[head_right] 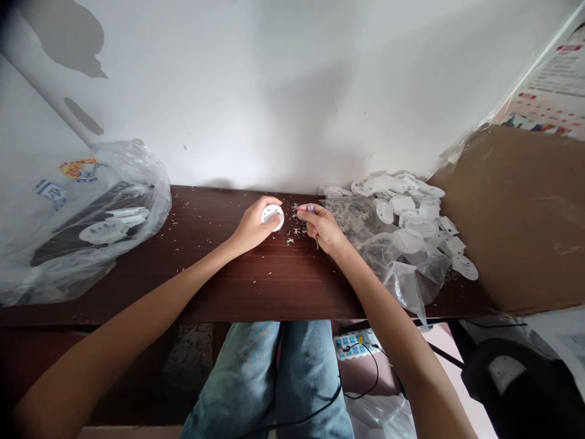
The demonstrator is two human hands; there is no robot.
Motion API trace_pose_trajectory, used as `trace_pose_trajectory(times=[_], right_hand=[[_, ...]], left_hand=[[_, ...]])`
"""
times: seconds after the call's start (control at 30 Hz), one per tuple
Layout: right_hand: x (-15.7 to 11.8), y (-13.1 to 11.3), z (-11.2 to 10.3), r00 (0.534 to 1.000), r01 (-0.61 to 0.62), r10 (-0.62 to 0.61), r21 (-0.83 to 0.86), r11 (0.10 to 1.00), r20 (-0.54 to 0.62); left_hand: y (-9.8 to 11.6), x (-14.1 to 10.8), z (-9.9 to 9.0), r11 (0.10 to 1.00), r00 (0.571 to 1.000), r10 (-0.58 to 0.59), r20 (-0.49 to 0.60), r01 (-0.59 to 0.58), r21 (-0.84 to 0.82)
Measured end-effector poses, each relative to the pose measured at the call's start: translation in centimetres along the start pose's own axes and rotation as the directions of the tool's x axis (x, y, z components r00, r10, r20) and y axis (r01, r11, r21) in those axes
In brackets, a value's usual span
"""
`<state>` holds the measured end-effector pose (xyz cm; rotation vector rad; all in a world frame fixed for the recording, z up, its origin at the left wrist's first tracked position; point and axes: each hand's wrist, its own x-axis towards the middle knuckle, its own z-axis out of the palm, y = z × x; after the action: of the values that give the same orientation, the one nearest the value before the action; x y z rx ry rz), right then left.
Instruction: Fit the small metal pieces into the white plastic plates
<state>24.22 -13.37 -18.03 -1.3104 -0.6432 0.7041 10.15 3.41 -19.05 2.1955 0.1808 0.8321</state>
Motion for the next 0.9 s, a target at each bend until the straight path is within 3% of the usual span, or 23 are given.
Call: trace_pose_trajectory(times=[0.1, 0.17, 0.27, 0.37, 0.5, 0.67, 0.73, 0.8, 0.9], right_hand=[[-0.2, -0.1, 0.2, 0.999, 0.043, -0.043, -0.016, 0.999, 0.015], [-0.3, -0.2, 0.4, 0.998, 0.057, -0.057, -0.005, 0.998, 0.018], [-0.2, -0.3, 0.6, 0.999, 0.044, -0.044, 0.025, 0.999, -0.005], [-0.1, -0.3, 0.6, 1.0, 0.017, -0.017, 0.033, 0.999, -0.014], [-0.1, -0.3, 0.5, 0.999, 0.028, -0.028, 0.017, 0.999, -0.025], [0.1, -0.1, -0.1, 0.987, 0.103, -0.117, -0.127, 0.987, -0.109], [0.4, 0.0, -0.7, 0.961, 0.171, -0.231, -0.328, 0.929, -0.152], [0.6, 0.0, -1.4, 0.928, 0.22, -0.351, -0.576, 0.787, -0.125], [0.7, -0.1, -2.3, 0.945, 0.178, -0.326, -0.8, 0.573, -0.023]], left_hand=[[0.0, 0.3, 0.9, 0.932, 0.981, -0.194, -0.014, 0.181, -0.313], [-0.1, 0.5, 1.5, 0.818, 0.955, -0.293, 0.045, 0.275, -0.505], [-0.1, 0.6, 2.0, 0.649, 0.928, -0.349, 0.132, 0.341, -0.68], [0.3, 0.5, 2.1, 0.553, 0.914, -0.36, 0.187, 0.37, -0.746], [0.9, 0.0, 2.3, 0.525, 0.9, -0.354, 0.253, 0.415, -0.743], [1.3, -0.5, 2.5, 0.459, 0.837, -0.424, 0.345, 0.527, -0.715], [1.3, -0.4, 2.4, 0.463, 0.836, -0.434, 0.335, 0.526, -0.713], [1.1, -0.1, 2.1, 0.502, 0.851, -0.449, 0.273, 0.493, -0.71], [0.6, 0.4, 1.6, 0.557, 0.853, -0.502, 0.143, 0.446, -0.701]])
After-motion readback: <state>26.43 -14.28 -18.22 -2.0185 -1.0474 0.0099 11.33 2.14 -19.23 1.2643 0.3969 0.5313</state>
